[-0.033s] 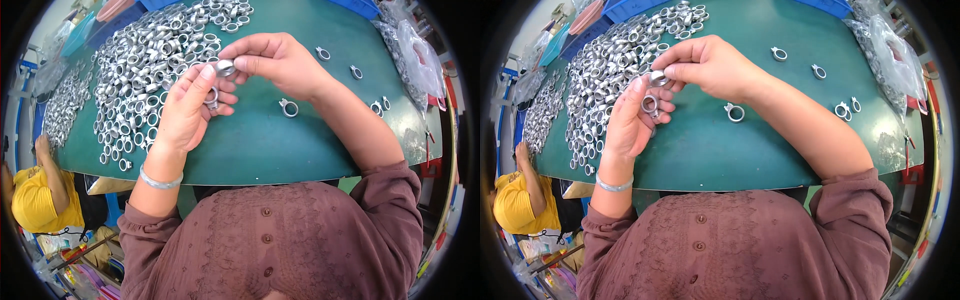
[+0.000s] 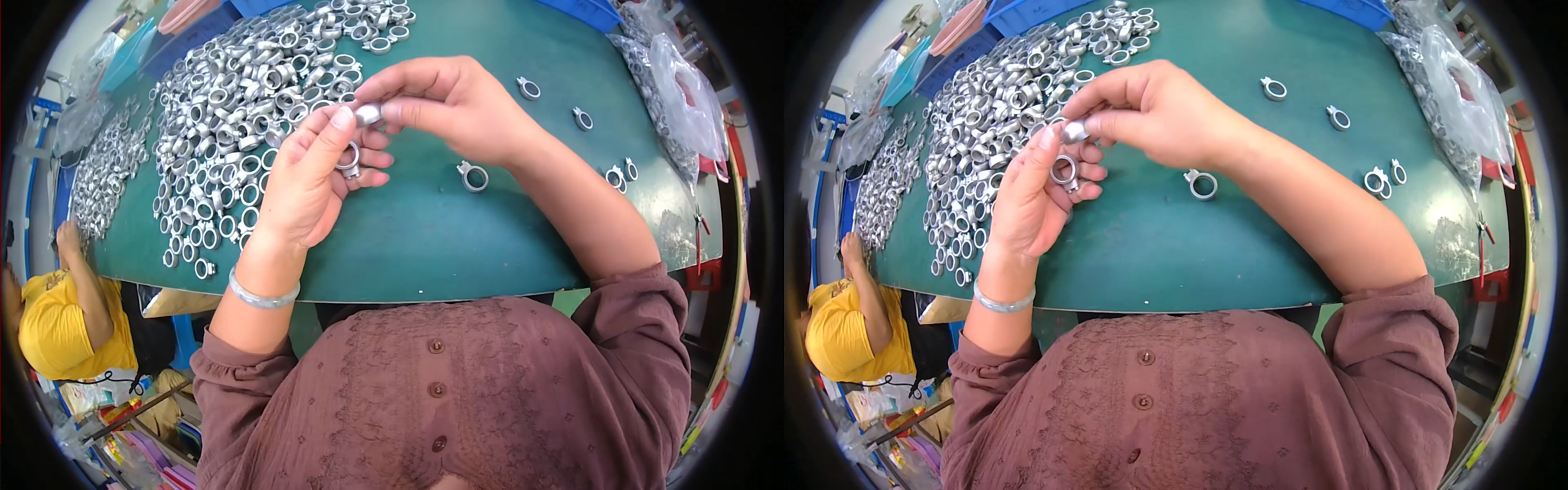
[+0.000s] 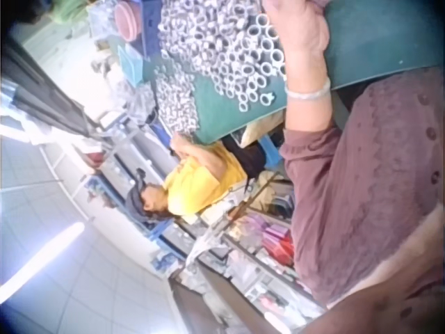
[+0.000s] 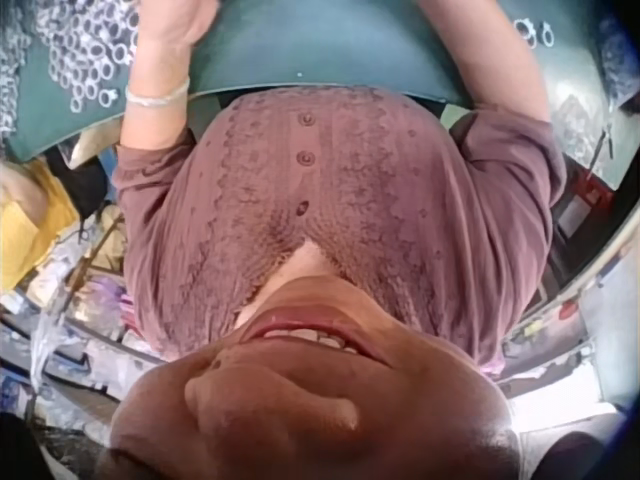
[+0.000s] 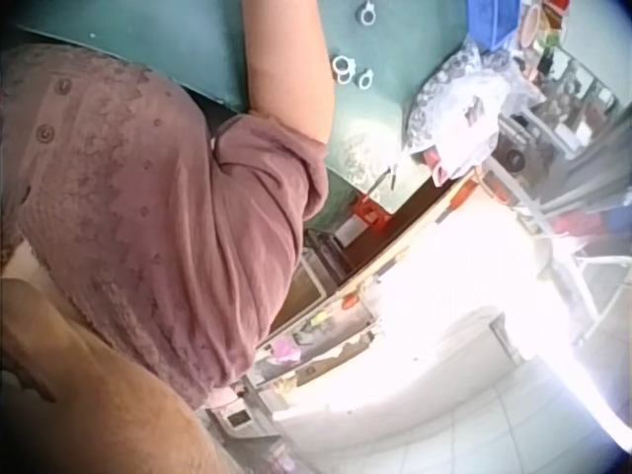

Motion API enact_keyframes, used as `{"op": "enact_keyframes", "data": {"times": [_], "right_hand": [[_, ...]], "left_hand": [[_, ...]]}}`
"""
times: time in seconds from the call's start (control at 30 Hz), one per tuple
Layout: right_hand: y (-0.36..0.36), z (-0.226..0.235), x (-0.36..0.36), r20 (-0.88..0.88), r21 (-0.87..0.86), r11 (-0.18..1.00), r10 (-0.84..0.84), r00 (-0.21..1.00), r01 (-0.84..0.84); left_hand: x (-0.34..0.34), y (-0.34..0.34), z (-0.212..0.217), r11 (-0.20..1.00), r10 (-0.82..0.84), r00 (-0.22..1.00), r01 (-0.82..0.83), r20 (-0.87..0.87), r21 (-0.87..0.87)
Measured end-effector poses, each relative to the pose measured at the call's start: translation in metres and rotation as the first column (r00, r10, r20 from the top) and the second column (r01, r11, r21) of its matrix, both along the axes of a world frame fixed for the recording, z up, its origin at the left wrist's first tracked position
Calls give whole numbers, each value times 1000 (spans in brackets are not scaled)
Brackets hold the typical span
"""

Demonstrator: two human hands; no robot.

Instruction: The person picks up and joins two small metal ring-shaped parts by hand at a workbench.

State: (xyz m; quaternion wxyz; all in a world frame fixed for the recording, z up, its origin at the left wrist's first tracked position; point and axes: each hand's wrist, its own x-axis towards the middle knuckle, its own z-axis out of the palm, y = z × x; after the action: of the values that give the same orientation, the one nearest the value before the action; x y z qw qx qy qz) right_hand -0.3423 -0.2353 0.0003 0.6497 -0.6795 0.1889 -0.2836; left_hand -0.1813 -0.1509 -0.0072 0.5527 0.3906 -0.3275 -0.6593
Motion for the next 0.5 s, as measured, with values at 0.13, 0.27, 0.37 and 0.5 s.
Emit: {"op": "enact_keyframes", "data": {"times": [0.13, 0.27, 0.37, 0.5], "right_hand": [[1, -6, 6, 122, -363, 930, -7, 993, 52], [-40, 9, 14, -377, -656, 753, -265, 887, -54], [-73, -7, 41, -336, -821, 568, -397, 854, -59], [-83, -9, 73, -531, -802, 557, -502, 682, -215]], "left_hand": [[7, 0, -8, 1000, 21, 996, -19, -89, 19], [25, -2, -8, 995, 99, 983, -95, -157, 33], [35, -5, -13, 998, 59, 956, -58, -289, 14], [39, -5, -11, 996, -89, 839, 58, -537, -73]]}}
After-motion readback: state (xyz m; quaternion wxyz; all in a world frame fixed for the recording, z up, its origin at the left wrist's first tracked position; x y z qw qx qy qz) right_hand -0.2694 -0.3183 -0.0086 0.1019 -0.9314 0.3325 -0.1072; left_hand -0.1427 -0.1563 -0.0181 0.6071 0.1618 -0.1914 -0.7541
